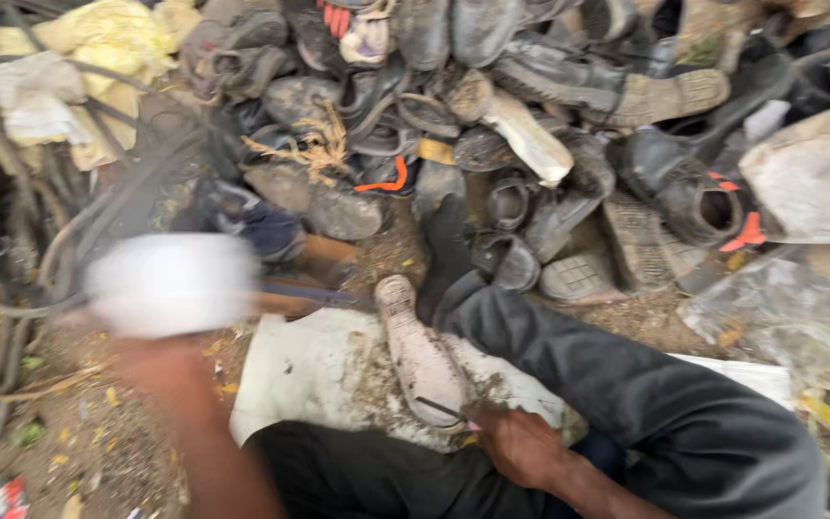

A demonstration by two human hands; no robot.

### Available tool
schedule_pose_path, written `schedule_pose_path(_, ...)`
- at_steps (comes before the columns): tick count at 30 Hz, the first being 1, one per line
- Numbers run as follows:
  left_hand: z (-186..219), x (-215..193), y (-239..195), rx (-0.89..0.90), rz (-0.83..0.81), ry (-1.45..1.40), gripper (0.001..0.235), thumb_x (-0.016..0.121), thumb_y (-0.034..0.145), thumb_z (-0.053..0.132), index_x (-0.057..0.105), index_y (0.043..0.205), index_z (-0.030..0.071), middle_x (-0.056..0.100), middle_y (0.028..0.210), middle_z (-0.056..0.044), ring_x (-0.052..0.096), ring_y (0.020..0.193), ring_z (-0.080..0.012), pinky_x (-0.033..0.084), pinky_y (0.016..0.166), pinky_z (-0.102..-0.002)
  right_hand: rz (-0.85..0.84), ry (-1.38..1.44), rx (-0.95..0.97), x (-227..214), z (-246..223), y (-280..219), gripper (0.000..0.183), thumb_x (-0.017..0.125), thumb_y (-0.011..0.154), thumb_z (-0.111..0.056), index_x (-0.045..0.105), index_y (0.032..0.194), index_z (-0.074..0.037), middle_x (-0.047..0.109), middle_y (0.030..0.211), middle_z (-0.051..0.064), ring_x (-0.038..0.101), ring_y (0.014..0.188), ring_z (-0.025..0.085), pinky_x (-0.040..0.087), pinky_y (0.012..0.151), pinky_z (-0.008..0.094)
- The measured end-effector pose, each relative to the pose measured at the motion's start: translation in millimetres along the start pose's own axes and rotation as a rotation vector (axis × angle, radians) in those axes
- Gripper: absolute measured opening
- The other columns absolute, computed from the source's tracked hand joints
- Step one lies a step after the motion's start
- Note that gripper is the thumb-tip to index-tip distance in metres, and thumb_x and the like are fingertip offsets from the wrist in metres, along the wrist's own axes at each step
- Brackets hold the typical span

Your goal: The person sits on a white board and cleans several pairs of shoes using a pink-handled tool. They scrub the soles and uppers of black boots, brown sneakers, and blue sneakers, then place each cleaned shoe aside.

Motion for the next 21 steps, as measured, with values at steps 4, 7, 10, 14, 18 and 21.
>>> schedule_pose_path(4,98.3,-103.9,95.5,0.057,-0.026,-0.265,0.065,0.033,0.106,0.045,0.043,0.147,-0.003,0.060,0.146,-0.024,0.065,0.133,-0.0388,0.051,0.113,-0.060,-0.039,-0.014,-0.020,-4.9,-22.0,6.6,0.037,0.055,0.101,-0.028,0.061,0.135,-0.014,0.074,0.104,0.018,0.072,0.092,0.039,0.055,0.078,0.050)
schedule_pose_path(7,69.3,-143.4,103.4,0.053,-0.101,0.055,0.062,0.033,0.108,0.042,0.045,0.149,-0.003,0.061,0.148,-0.020,0.065,0.136,-0.0342,0.048,0.114,-0.053,-0.076,-0.079,-0.030,0.7,-21.5,14.5,0.039,0.055,0.100,-0.025,0.060,0.136,-0.013,0.075,0.103,0.018,0.071,0.092,0.038,0.055,0.079,0.049)
schedule_pose_path(10,0.6,-140.3,85.4,-0.090,-0.024,-0.057,0.061,0.042,0.097,0.036,0.047,0.146,-0.001,0.062,0.145,-0.017,0.068,0.132,-0.0327,0.051,0.107,-0.055,-0.062,-0.035,-0.025,16.4,-16.3,15.9,0.041,0.056,0.098,-0.024,0.061,0.136,-0.012,0.075,0.108,0.017,0.072,0.094,0.037,0.056,0.080,0.048)
schedule_pose_path(14,-116.7,-58.3,-14.7,-0.198,-0.131,0.297,0.056,0.050,0.093,0.032,0.051,0.139,-0.001,0.063,0.136,-0.018,0.068,0.123,-0.0342,0.052,0.101,-0.053,-0.030,0.023,-0.024,25.4,-2.4,16.3,0.043,0.057,0.096,-0.024,0.061,0.137,-0.010,0.073,0.114,0.018,0.074,0.095,0.036,0.059,0.081,0.045)
schedule_pose_path(18,-206.2,33.3,-171.8,-0.273,-0.508,0.666,0.052,0.058,0.089,0.028,0.055,0.133,-0.001,0.065,0.128,-0.020,0.068,0.115,-0.0357,0.053,0.095,-0.051,0.115,0.038,-0.239,29.9,5.6,15.9,0.034,0.061,0.099,-0.024,0.066,0.128,-0.007,0.076,0.106,0.021,0.072,0.092,0.040,0.057,0.078,0.047)
schedule_pose_path(21,-232.8,76.6,-253.6,-0.250,-0.782,0.845,0.049,0.063,0.086,0.025,0.058,0.128,-0.001,0.066,0.121,-0.021,0.068,0.109,-0.0368,0.054,0.090,-0.050,0.203,0.013,-0.289,29.3,22.9,9.4,0.030,0.063,0.099,-0.025,0.069,0.123,-0.008,0.076,0.099,0.021,0.071,0.089,0.042,0.056,0.075,0.048)
Point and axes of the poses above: each hand's wrist, its own y-axis towards the middle knuckle, its own x-axis out of the palm, z = x × y, the point moved 5 cm from there along y, towards the middle knuckle
